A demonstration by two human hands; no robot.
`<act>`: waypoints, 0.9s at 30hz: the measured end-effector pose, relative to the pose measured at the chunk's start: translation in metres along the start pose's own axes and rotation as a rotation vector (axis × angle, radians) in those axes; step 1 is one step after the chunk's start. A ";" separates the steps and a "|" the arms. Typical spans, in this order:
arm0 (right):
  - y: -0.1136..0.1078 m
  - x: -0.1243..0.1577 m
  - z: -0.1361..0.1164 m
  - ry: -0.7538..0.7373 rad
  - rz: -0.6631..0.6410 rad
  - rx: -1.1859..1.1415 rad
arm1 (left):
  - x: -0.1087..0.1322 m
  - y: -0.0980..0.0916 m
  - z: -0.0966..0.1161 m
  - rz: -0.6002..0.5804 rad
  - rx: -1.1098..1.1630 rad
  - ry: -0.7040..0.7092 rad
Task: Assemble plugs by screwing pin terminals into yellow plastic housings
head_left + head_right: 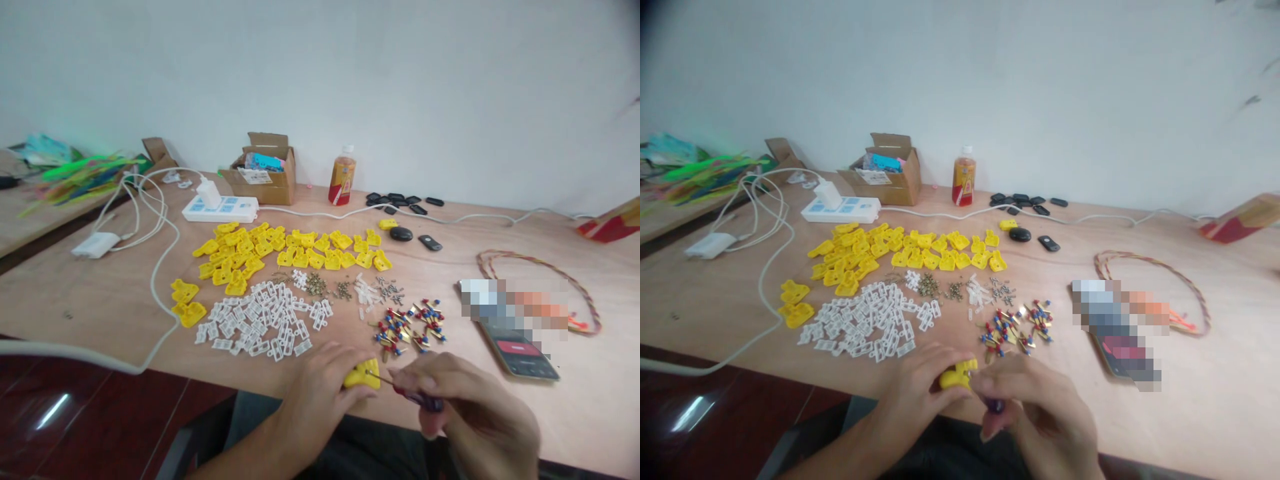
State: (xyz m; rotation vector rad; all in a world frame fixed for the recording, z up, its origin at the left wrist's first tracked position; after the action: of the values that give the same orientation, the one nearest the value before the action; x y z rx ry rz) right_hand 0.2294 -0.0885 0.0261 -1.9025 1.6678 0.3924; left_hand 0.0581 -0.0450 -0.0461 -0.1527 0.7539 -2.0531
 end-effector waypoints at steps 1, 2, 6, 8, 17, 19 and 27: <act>-0.001 -0.001 0.005 -0.004 0.010 -0.047 | -0.001 0.000 0.000 -0.003 0.006 -0.006; -0.001 -0.001 0.009 -0.004 0.022 -0.073 | -0.001 -0.001 0.000 -0.005 0.010 -0.011; -0.002 0.001 0.020 0.071 0.121 0.071 | -0.002 0.001 0.000 -0.026 0.001 -0.028; 0.000 0.002 0.014 0.059 0.143 0.212 | -0.001 0.002 -0.001 -0.034 -0.012 -0.029; 0.012 -0.011 -0.018 -0.084 -0.194 0.085 | 0.000 0.002 -0.004 -0.038 0.044 -0.022; 0.009 -0.009 -0.013 -0.037 -0.122 0.102 | 0.001 0.002 -0.005 -0.044 0.041 -0.055; 0.003 -0.002 -0.003 -0.015 -0.019 0.095 | 0.001 0.004 -0.007 -0.030 0.066 -0.064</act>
State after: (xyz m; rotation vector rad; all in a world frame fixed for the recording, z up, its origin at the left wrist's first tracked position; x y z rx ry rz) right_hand 0.2256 -0.0883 0.0287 -1.8408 1.6281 0.3134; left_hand 0.0581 -0.0446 -0.0544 -0.1925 0.6473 -2.0889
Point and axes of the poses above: each hand's wrist, its own x-axis away from the middle knuckle, its own y-axis out of the palm, z = x × y, the point moved 5 cm from there along -x, towards the middle knuckle, and after that the axes turned 4 degrees about -z, right-handed, at the moved point
